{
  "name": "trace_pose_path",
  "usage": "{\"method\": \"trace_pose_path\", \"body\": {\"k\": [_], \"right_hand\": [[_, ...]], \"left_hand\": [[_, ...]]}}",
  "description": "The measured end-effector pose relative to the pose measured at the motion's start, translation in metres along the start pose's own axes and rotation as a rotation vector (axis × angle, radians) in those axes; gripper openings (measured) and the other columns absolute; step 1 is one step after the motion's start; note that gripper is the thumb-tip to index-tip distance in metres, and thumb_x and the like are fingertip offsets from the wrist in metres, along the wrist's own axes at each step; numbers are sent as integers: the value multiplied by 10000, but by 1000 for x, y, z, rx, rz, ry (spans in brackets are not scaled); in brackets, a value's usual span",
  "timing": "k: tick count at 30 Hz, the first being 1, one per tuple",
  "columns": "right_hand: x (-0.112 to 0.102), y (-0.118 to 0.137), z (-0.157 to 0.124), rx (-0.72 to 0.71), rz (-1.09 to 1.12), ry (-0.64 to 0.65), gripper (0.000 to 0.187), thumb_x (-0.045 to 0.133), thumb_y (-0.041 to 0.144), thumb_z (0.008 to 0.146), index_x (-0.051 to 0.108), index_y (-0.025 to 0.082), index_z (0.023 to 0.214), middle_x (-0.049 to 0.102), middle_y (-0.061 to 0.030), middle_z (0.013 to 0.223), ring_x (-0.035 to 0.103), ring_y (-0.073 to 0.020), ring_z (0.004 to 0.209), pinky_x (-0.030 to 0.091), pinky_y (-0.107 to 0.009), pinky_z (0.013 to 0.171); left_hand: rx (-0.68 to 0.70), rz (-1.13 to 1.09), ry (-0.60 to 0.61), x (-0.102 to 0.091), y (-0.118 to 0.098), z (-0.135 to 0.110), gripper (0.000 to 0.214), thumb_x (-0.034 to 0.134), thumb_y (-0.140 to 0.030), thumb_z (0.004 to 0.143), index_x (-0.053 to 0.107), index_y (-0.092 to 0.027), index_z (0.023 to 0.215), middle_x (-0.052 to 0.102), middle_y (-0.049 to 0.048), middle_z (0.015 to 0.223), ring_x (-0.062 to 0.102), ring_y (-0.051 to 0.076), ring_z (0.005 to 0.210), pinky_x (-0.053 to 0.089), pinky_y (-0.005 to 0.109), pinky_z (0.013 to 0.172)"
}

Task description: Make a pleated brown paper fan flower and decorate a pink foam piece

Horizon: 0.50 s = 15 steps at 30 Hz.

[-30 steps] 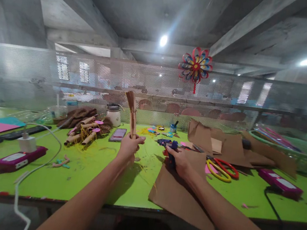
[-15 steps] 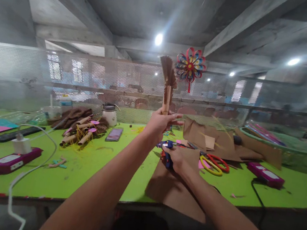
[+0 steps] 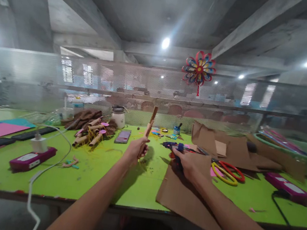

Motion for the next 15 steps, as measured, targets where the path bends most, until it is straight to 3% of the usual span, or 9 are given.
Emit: {"method": "trace_pose_path", "body": {"k": [3, 7, 10, 15], "right_hand": [[-4, 24, -8, -185, -211, -62, 339, 648, 495, 699, 648, 156, 681, 642, -52, 648, 535, -133, 523, 384, -247, 466], [2, 48, -23, -329, -276, 26, 325, 578, 484, 775, 696, 187, 716, 687, -63, 757, 597, -180, 686, 424, -268, 590], [6, 45, -27, -297, -242, 102, 324, 579, 470, 783, 706, 176, 734, 697, -74, 789, 605, -188, 721, 428, -255, 595], [5, 20, -19, -96, -7, 133, 363, 596, 488, 758, 686, 136, 772, 677, -72, 684, 573, -145, 527, 422, -232, 468]], "left_hand": [[-13, -47, -14, -6, 10, -2, 170, 492, -276, 727, 530, -128, 803, 533, -6, 510, 392, 58, 358, 225, 167, 335], [54, -50, 6, 0, 14, -4, 124, 486, -275, 726, 487, -152, 713, 561, 13, 522, 379, 62, 337, 230, 184, 329], [47, -135, 72, 8, 18, -7, 98, 501, -243, 736, 478, -153, 703, 573, 22, 553, 435, 65, 385, 271, 172, 347], [9, -291, 174, 16, 21, -12, 40, 526, -169, 790, 507, -135, 795, 594, 43, 638, 527, 77, 506, 392, 148, 433]]}}
Point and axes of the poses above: each hand's wrist, its own z-axis towards the middle knuckle, its own x-axis out of the palm, y = z × x, the point moved 6 cm from there along z, towards the middle knuckle
